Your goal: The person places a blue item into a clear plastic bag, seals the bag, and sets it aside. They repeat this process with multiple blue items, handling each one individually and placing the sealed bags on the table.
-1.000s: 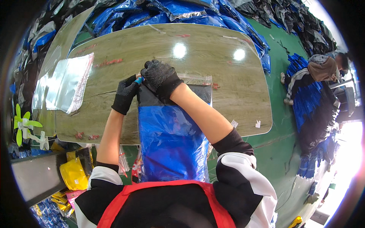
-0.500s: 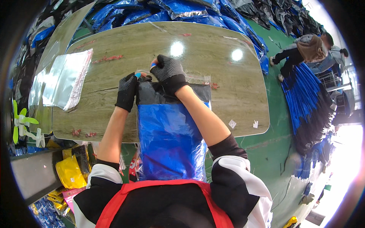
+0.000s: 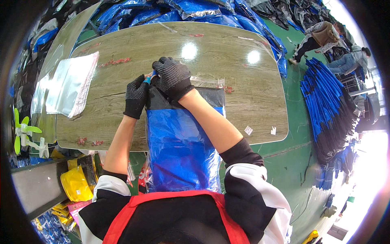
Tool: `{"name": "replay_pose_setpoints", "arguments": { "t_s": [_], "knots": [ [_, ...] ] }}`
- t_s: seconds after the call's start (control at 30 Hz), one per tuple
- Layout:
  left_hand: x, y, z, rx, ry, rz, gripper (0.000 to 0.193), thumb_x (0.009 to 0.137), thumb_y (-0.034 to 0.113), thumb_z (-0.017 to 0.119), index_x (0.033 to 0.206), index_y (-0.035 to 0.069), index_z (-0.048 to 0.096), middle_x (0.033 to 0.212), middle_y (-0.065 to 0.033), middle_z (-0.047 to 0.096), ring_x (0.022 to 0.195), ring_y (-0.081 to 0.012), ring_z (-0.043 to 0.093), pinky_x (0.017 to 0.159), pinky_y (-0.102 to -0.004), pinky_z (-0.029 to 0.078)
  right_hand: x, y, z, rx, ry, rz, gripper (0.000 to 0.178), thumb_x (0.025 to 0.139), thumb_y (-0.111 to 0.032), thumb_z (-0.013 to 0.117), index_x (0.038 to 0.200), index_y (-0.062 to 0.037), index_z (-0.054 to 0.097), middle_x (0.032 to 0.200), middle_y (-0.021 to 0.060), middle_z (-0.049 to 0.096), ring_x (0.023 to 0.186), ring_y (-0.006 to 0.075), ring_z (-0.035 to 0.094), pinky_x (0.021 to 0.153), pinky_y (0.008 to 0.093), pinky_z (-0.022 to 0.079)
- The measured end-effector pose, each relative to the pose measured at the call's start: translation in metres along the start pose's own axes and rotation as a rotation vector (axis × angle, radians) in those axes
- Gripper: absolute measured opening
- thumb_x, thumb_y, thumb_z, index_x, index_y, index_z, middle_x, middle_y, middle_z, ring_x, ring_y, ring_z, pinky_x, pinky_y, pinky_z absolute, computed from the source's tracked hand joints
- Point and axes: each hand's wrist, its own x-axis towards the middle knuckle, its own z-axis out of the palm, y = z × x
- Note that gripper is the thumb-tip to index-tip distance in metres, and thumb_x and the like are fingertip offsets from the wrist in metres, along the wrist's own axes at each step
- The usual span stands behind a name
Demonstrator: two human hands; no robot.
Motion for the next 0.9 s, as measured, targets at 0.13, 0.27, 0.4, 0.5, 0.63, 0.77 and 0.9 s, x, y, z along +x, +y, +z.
{"name": "replay_pose_setpoints", "arguments": {
  "t_s": [0.13, 0.27, 0.4, 0.5, 0.63, 0.77, 0.9],
  "knots": [
    [0.0, 0.0, -0.002, -0.269, -0.02, -0.295, 0.026, 0.094, 0.02, 0.055, 0.094, -0.002, 0.068, 0.082, -0.0159, 0.07, 0.073, -0.018, 0.065, 0.068, -0.0303, 0.048, -0.002, 0.006, -0.016, 0.205, 0.16, 0.55, 0.01, 0.078, -0.012, 0.066, 0.083, -0.0037, 0.064, 0.07, 0.0101, 0.063, 0.066, 0.0217, 0.063, 0.061, 0.0327, 0.049],
    [0.002, -0.002, 0.001, -0.22, 0.016, -0.077, 0.026, 0.092, 0.02, 0.054, 0.093, -0.002, 0.068, 0.083, -0.0177, 0.069, 0.075, -0.0234, 0.066, 0.068, -0.0328, 0.048, -0.013, 0.01, -0.021, 0.633, -0.099, 0.637, 0.01, 0.084, -0.008, 0.06, 0.092, -0.0006, 0.06, 0.071, 0.0075, 0.062, 0.069, 0.0146, 0.063, 0.067, 0.029, 0.05],
    [0.004, 0.004, 0.003, 0.05, -0.003, 0.04, 0.025, 0.091, 0.019, 0.054, 0.093, -0.002, 0.068, 0.084, -0.0181, 0.069, 0.077, -0.0287, 0.067, 0.069, -0.0349, 0.049, -0.016, 0.008, -0.006, 0.193, -0.054, 0.175, 0.017, 0.079, -0.012, 0.066, 0.094, -0.0056, 0.063, 0.087, 0.0116, 0.063, 0.082, 0.0267, 0.064, 0.072, 0.0362, 0.052],
    [0.001, 0.013, 0.001, 0.091, 0.019, -0.015, 0.022, 0.09, 0.016, 0.055, 0.096, -0.002, 0.067, 0.083, -0.0175, 0.068, 0.075, -0.0289, 0.067, 0.068, -0.0352, 0.05, -0.008, -0.001, -0.002, 0.046, -0.115, 0.081, 0.021, 0.076, -0.019, 0.067, 0.093, -0.0077, 0.065, 0.091, 0.0126, 0.063, 0.085, 0.0321, 0.062, 0.073, 0.0405, 0.051],
    [-0.003, 0.019, -0.001, 0.082, 0.03, 0.024, 0.021, 0.09, 0.015, 0.054, 0.095, -0.002, 0.067, 0.082, -0.0167, 0.068, 0.074, -0.0255, 0.067, 0.068, -0.0342, 0.05, 0.001, -0.013, -0.012, -0.014, -0.034, 0.05, 0.022, 0.076, -0.025, 0.065, 0.091, -0.0081, 0.066, 0.092, 0.0135, 0.062, 0.086, 0.0338, 0.061, 0.072, 0.0431, 0.051],
    [0.0, 0.016, 0.001, 0.029, 0.074, 0.01, 0.022, 0.091, 0.014, 0.052, 0.09, -0.001, 0.067, 0.082, -0.016, 0.069, 0.075, -0.0247, 0.066, 0.071, -0.0333, 0.049, -0.007, 0.0, -0.009, -0.01, 0.121, 0.132, 0.02, 0.074, -0.022, 0.066, 0.088, -0.0078, 0.066, 0.088, 0.0143, 0.063, 0.084, 0.0348, 0.062, 0.071, 0.0422, 0.051],
    [0.002, 0.001, 0.003, -0.107, 0.082, -0.096, 0.024, 0.091, 0.014, 0.05, 0.086, -0.001, 0.069, 0.083, -0.0146, 0.069, 0.078, -0.0253, 0.065, 0.075, -0.0322, 0.048, -0.033, 0.053, -0.019, 1.305, -0.132, 0.797, 0.012, 0.084, -0.014, 0.06, 0.094, -0.0076, 0.058, 0.075, 0.0085, 0.062, 0.068, 0.0248, 0.063, 0.054, 0.0367, 0.048]
  ]
}}
